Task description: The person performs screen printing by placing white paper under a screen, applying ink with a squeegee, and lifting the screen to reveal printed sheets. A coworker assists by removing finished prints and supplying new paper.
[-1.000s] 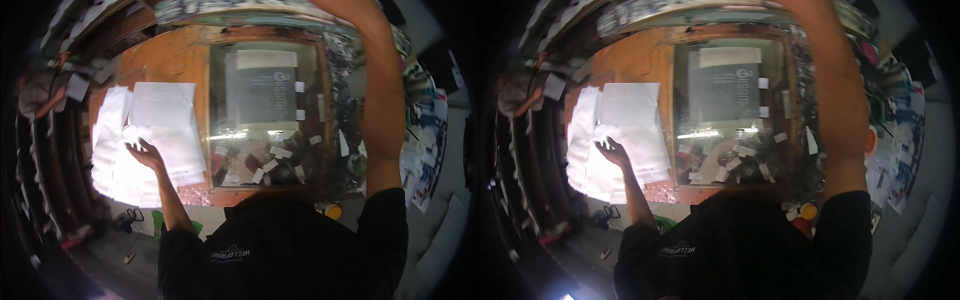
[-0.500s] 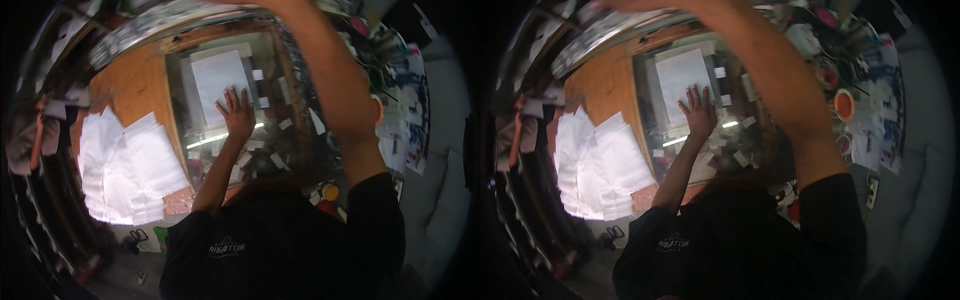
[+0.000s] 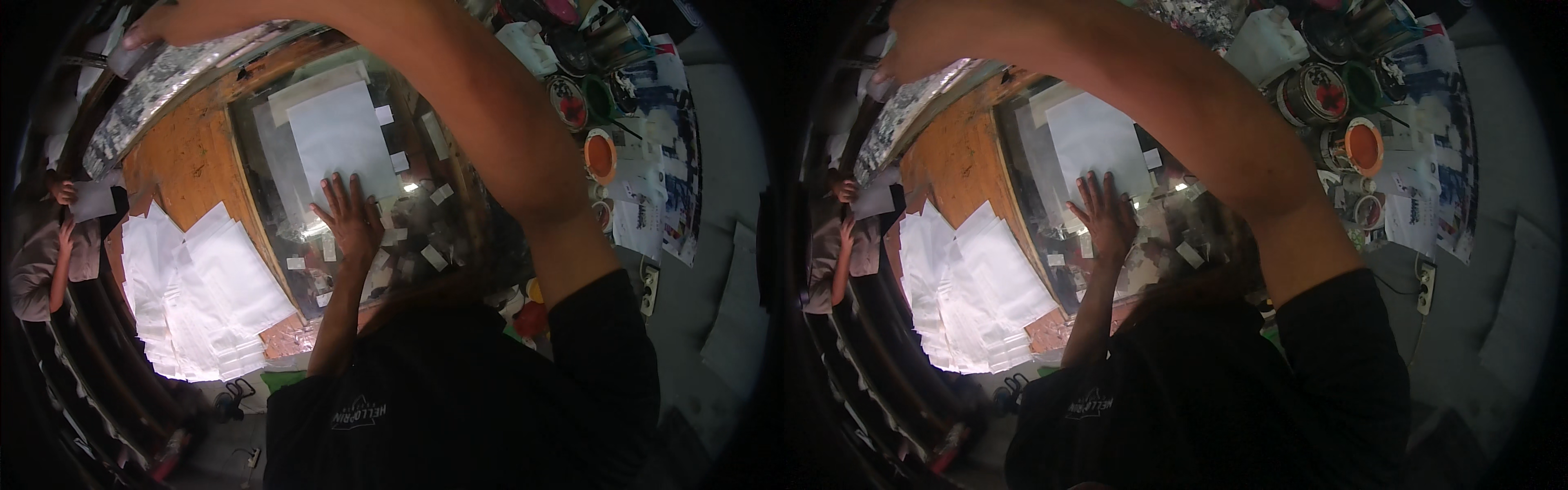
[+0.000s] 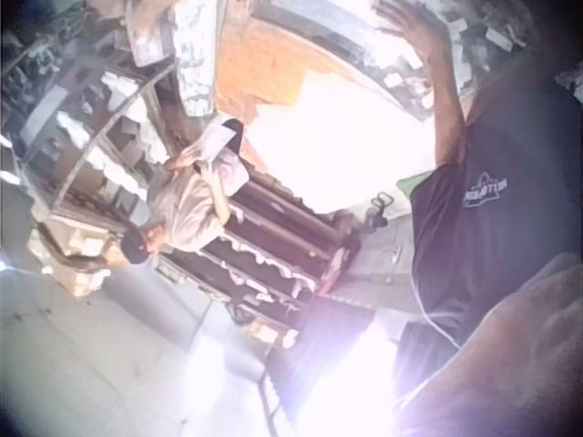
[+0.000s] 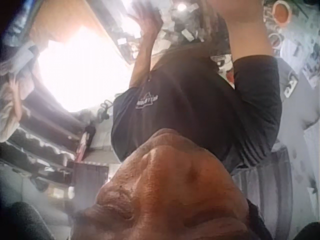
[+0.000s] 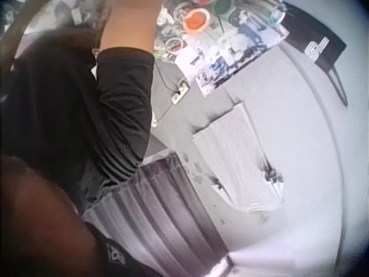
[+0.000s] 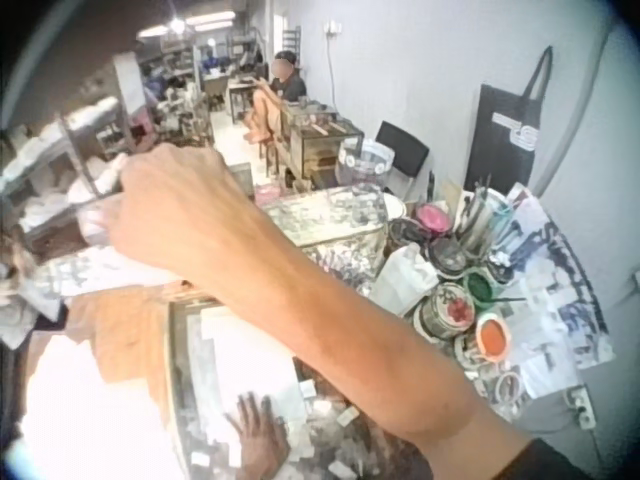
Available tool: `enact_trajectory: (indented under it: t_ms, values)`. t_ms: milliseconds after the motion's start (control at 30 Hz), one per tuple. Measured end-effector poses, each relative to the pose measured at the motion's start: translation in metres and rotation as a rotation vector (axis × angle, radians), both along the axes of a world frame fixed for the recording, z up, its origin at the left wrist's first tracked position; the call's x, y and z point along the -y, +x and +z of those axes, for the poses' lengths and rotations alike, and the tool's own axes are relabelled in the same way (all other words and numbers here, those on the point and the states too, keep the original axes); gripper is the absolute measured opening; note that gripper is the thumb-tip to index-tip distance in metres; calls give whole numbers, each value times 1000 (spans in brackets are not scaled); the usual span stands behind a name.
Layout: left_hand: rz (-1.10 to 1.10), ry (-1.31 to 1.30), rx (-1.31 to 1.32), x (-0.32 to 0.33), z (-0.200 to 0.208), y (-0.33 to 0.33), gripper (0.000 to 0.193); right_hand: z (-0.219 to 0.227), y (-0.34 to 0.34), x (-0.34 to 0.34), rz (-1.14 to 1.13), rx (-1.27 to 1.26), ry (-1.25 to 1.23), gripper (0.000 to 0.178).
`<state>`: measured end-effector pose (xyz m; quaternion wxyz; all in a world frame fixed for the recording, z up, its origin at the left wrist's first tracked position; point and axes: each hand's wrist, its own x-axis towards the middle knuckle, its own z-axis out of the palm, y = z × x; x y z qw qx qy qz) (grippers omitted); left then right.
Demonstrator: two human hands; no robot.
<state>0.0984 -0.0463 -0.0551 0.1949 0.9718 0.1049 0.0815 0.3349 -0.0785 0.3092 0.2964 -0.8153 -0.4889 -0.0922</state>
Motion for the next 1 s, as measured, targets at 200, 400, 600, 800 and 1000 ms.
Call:
enact_trajectory:
  t_ms: [200,400,600,800,1000]
  values:
    - [5,-23,28,-5,1,-6,51,11,-9,-11,63,-162,-95,35]
    - [117,-754,395,-18,96,-38,54,-84,-83,4,-152,278,108,49]
    - [774,-2138,216,-27,112,-95,59,-232,-89,43,-56,-306,-193,35]
    - [1143,-2074,10,-33,66,-79,39,-308,70,-7,-218,-12,-247,34]
    - [1043,-2099,45,-36,70,-92,33,-290,68,-50,-126,-191,-295,35]
